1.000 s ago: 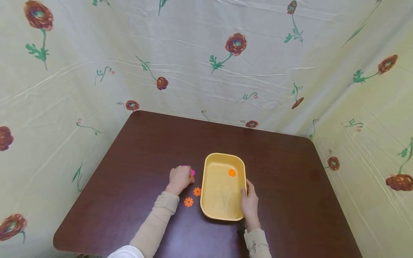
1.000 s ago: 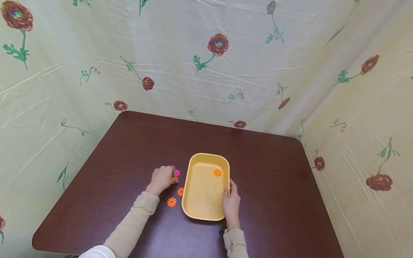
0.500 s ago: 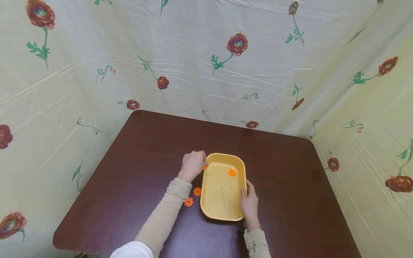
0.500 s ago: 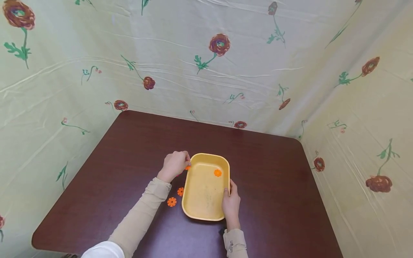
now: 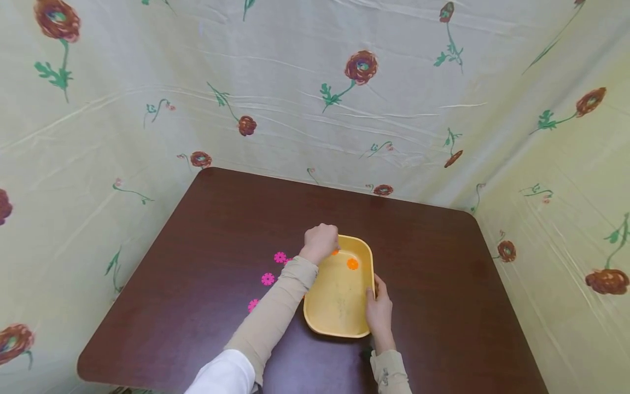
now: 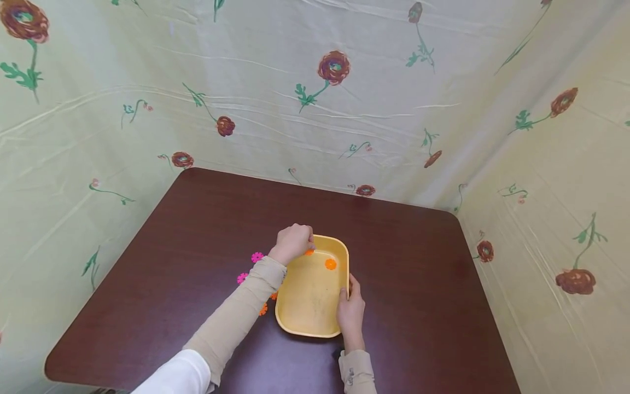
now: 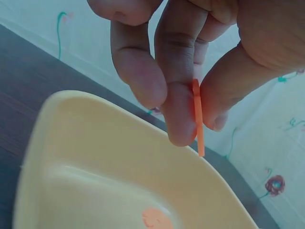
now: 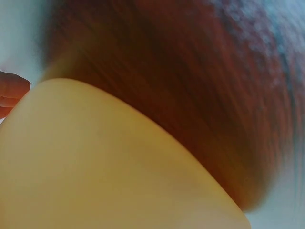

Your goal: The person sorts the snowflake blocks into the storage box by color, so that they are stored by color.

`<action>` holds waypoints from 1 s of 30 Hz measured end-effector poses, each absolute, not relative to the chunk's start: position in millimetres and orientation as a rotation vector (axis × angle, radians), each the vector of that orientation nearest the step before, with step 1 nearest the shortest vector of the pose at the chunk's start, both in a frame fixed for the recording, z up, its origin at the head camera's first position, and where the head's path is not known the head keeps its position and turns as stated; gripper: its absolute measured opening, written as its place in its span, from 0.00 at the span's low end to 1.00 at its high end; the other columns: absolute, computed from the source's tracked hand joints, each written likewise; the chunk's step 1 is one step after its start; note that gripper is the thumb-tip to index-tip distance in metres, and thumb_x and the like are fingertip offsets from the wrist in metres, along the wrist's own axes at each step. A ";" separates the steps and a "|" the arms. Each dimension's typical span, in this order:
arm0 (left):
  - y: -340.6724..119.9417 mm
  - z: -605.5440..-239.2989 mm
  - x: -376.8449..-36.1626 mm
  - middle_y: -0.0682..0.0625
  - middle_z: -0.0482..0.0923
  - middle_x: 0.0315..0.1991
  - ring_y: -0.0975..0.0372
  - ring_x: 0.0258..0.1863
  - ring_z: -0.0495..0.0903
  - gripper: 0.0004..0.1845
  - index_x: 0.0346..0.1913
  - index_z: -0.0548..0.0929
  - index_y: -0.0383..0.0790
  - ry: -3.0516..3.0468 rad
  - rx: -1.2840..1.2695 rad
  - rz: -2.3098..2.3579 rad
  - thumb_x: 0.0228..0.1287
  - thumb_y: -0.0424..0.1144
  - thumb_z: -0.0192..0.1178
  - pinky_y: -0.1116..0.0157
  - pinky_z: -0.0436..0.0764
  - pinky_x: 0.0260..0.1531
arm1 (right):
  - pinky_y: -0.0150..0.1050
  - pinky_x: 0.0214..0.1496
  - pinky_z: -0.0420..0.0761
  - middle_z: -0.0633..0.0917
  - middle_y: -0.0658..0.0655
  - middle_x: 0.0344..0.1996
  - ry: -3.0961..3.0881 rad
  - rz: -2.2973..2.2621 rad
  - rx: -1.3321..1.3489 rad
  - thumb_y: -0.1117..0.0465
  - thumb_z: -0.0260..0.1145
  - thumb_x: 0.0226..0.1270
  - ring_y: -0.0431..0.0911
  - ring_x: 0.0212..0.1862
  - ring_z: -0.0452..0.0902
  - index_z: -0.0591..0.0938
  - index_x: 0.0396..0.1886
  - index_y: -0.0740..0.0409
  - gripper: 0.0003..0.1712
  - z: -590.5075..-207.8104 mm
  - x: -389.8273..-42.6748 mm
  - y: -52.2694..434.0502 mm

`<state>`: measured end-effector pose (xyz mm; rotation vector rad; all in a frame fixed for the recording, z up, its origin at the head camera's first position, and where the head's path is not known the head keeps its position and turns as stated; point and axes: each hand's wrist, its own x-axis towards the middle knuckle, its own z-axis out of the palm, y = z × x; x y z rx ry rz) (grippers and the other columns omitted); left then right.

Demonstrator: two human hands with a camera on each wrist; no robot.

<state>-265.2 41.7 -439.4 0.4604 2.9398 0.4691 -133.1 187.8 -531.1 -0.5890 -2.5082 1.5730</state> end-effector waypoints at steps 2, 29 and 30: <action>47.6 -438.9 -267.5 0.57 0.78 0.21 0.62 0.23 0.77 0.08 0.19 0.79 0.49 2.924 0.465 0.456 0.50 0.42 0.66 0.61 0.74 0.18 | 0.53 0.55 0.70 0.70 0.66 0.60 -2.509 1.574 -0.586 0.65 0.48 0.70 0.59 0.58 0.69 0.62 0.66 0.61 0.24 -530.8 -133.1 188.4; 83.1 -472.3 -271.1 0.46 0.81 0.35 0.60 0.29 0.78 0.08 0.33 0.82 0.36 2.820 0.475 0.409 0.49 0.34 0.68 0.64 0.78 0.26 | 0.52 0.51 0.74 0.73 0.65 0.58 -2.482 1.573 -0.569 0.64 0.50 0.69 0.57 0.55 0.72 0.64 0.65 0.58 0.24 -537.6 -136.3 190.8; 83.7 -474.0 -271.7 0.46 0.82 0.35 0.60 0.29 0.79 0.07 0.33 0.82 0.36 2.825 0.479 0.408 0.51 0.33 0.66 0.64 0.78 0.26 | 0.52 0.51 0.73 0.73 0.65 0.58 -2.478 1.574 -0.569 0.64 0.50 0.69 0.57 0.55 0.72 0.64 0.65 0.59 0.24 -537.4 -136.3 190.6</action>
